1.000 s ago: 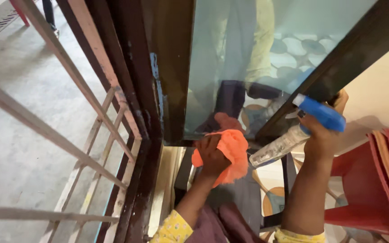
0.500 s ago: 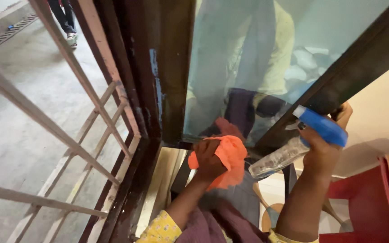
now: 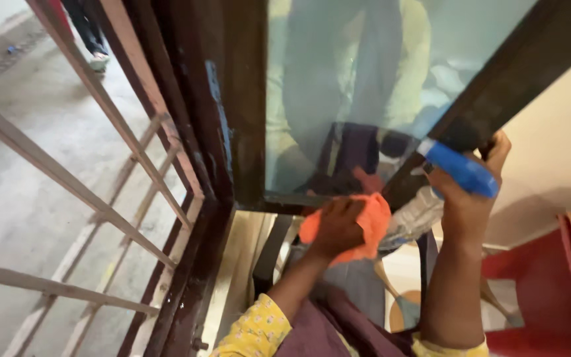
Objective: The person wipes a glass door with an orange cloth while holding a spray bottle. They repeatedly rub the same area of the glass without visibly changing the cloth or moving to a new section.
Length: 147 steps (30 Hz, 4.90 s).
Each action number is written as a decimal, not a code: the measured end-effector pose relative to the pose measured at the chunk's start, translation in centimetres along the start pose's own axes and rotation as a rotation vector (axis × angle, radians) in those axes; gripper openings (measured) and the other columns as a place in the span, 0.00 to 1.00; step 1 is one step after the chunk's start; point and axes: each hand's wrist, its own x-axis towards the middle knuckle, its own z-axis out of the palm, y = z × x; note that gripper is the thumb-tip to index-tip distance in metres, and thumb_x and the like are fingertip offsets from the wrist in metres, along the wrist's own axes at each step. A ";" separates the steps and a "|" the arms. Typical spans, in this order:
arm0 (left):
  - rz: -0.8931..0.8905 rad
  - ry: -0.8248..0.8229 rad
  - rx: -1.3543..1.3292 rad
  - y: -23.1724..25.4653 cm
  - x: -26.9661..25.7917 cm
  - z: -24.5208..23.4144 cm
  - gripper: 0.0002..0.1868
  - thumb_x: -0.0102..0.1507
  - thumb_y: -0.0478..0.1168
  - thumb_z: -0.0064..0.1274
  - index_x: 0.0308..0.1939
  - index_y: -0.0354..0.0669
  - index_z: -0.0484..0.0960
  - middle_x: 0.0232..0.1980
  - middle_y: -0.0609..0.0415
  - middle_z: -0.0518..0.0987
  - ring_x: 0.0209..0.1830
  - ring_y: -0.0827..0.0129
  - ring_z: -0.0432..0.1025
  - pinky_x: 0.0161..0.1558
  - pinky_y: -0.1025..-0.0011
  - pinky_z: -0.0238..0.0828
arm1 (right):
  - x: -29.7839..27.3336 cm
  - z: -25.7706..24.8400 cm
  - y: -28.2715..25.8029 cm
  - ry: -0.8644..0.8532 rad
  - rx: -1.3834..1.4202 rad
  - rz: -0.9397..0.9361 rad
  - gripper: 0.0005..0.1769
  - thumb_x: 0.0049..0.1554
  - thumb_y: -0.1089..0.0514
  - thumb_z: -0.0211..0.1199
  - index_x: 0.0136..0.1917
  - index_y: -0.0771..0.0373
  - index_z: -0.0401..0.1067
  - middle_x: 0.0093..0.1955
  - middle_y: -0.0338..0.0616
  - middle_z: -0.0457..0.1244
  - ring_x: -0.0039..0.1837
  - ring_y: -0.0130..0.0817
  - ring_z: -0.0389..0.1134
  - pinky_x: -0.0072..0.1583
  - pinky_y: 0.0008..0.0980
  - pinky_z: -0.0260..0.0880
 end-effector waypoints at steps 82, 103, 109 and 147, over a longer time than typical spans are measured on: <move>-0.197 -0.017 -0.115 2.3 -1.3 -1.9 0.15 0.49 0.32 0.53 0.40 0.42 0.73 0.64 0.54 0.76 0.66 0.56 0.67 0.63 0.54 0.58 | -2.2 -1.3 2.0 0.036 0.007 0.200 0.11 0.43 0.61 0.64 0.39 0.70 0.70 0.52 0.50 0.55 0.54 0.38 0.56 0.56 0.28 0.57; -0.325 0.224 -0.018 -1.9 -2.0 -5.6 0.14 0.54 0.38 0.55 0.41 0.34 0.76 0.56 0.45 0.77 0.55 0.48 0.68 0.58 0.52 0.62 | -2.6 -0.8 2.1 -0.003 -0.073 0.014 0.10 0.46 0.60 0.65 0.36 0.69 0.70 0.58 0.48 0.58 0.65 0.40 0.57 0.64 0.32 0.59; -0.142 0.058 -0.195 1.8 1.2 -2.8 0.06 0.46 0.32 0.52 0.21 0.33 0.71 0.55 0.43 0.80 0.54 0.48 0.70 0.55 0.52 0.64 | -2.3 -1.0 1.8 -0.017 -0.055 0.031 0.13 0.43 0.58 0.64 0.41 0.68 0.73 0.63 0.46 0.55 0.65 0.40 0.58 0.67 0.33 0.61; -0.245 0.242 -0.156 -2.5 -1.3 -3.9 0.21 0.48 0.28 0.47 0.44 0.24 0.80 0.51 0.43 0.75 0.51 0.47 0.69 0.55 0.49 0.66 | -3.2 -1.1 1.5 0.032 -0.080 0.222 0.10 0.46 0.60 0.64 0.38 0.68 0.69 0.59 0.48 0.58 0.56 0.37 0.62 0.55 0.33 0.63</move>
